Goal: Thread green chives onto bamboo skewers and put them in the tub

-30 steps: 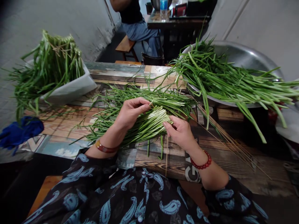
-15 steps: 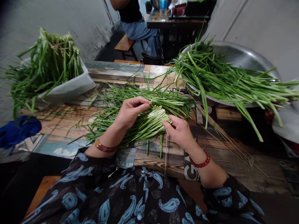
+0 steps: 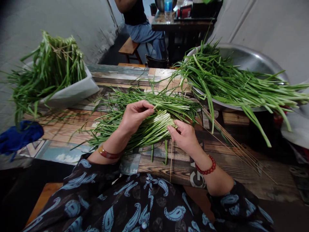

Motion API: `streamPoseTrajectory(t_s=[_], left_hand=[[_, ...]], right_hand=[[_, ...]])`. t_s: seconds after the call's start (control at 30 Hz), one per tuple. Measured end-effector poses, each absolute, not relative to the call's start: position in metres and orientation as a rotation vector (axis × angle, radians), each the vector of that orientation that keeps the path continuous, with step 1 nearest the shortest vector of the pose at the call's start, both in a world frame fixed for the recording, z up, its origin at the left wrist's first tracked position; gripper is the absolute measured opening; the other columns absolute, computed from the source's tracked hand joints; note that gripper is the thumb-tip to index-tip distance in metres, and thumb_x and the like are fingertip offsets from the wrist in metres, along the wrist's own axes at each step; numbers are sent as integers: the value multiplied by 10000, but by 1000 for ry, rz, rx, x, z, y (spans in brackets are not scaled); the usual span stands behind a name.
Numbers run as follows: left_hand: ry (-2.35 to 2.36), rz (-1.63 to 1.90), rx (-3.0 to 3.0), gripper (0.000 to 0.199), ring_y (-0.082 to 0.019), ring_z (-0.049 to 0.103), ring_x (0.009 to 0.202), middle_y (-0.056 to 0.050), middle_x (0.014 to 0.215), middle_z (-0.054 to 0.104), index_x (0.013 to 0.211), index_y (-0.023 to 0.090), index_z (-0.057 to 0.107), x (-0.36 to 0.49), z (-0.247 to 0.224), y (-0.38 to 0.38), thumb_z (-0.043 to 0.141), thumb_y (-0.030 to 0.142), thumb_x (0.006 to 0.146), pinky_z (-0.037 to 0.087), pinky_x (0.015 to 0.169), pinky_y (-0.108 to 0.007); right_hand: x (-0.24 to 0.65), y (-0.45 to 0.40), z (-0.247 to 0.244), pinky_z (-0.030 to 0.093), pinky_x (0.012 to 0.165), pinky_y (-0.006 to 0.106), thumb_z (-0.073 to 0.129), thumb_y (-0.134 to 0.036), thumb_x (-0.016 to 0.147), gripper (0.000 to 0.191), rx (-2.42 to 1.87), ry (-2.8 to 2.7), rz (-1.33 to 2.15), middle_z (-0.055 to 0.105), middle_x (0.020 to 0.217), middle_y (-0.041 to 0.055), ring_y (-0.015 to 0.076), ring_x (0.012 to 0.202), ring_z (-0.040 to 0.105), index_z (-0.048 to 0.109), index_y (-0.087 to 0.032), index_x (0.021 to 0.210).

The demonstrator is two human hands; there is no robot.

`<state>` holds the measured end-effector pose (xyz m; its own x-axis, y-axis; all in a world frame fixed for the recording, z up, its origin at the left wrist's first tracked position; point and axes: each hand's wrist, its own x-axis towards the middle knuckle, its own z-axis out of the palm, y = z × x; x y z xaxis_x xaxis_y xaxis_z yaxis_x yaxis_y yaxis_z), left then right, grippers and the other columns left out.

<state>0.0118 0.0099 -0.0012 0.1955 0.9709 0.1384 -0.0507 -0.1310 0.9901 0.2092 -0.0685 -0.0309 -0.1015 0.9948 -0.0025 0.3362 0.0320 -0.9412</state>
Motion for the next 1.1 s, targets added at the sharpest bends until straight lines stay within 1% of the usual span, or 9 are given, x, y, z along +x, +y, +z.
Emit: streamPoseTrajectory(t_s=[0.17,0.53,0.63,0.73,0.8,0.87,0.93,1.0,1.1], left_hand=[[959,1097,1255,183,-107,555,634,-13,671,675,680,140,726,9,-2,11,828,282,626,436,651,-238],[966,953,1344,191,-92,502,579,-9,625,624,651,117,702,10,-1,7,804,279,657,374,581,-229],[956,933,1470,178,-123,570,699,-44,778,674,744,127,747,6,2,11,798,284,677,417,644,-237],[910,875,1587,324,-194,632,962,-93,1062,717,986,161,771,0,10,13,794,323,706,462,820,-273],[866,805,1619,375,-225,629,1056,-104,1145,717,1064,169,758,-3,15,10,759,382,756,454,918,-306],[847,732,1622,372,-223,643,972,-94,1042,741,1028,159,762,-5,18,5,694,455,812,467,878,-308],[845,666,1626,411,-188,617,819,-71,892,730,957,135,758,-6,16,4,631,512,853,467,771,-280],[868,647,1624,491,-135,514,649,-32,702,643,825,111,733,-6,13,6,610,586,839,400,613,-237],[910,723,1623,532,-96,374,574,9,585,488,647,117,645,-5,14,6,636,629,794,285,530,-222]], right_hand=[[209,-68,-31,319,406,204,545,-409,929,299,-1408,-1562,1079,501,487,-56,75,389,417,524,-201,715],[210,-67,-35,321,413,205,537,-439,938,348,-1413,-1591,1074,521,510,-45,74,399,418,503,-206,682],[211,-65,-32,323,415,205,534,-445,937,370,-1388,-1601,1099,522,512,-40,75,405,419,486,-209,657],[211,-63,-27,327,419,204,544,-425,924,341,-1362,-1620,1115,524,508,-41,81,411,431,497,-210,664],[209,-64,-24,339,431,204,553,-396,911,325,-1351,-1634,1087,519,502,-42,86,422,447,489,-212,651],[205,-64,-22,358,450,205,554,-374,900,332,-1327,-1650,1050,508,486,-45,91,431,459,462,-216,623],[200,-62,-23,354,442,207,543,-381,902,325,-1297,-1651,1076,496,474,-53,89,413,443,459,-217,635],[196,-58,-25,326,401,203,538,-429,902,316,-1258,-1615,1133,492,483,-60,83,386,412,480,-216,676],[195,-56,-29,308,377,197,547,-507,892,323,-1201,-1574,1210,517,520,-59,75,373,391,555,-203,784]])
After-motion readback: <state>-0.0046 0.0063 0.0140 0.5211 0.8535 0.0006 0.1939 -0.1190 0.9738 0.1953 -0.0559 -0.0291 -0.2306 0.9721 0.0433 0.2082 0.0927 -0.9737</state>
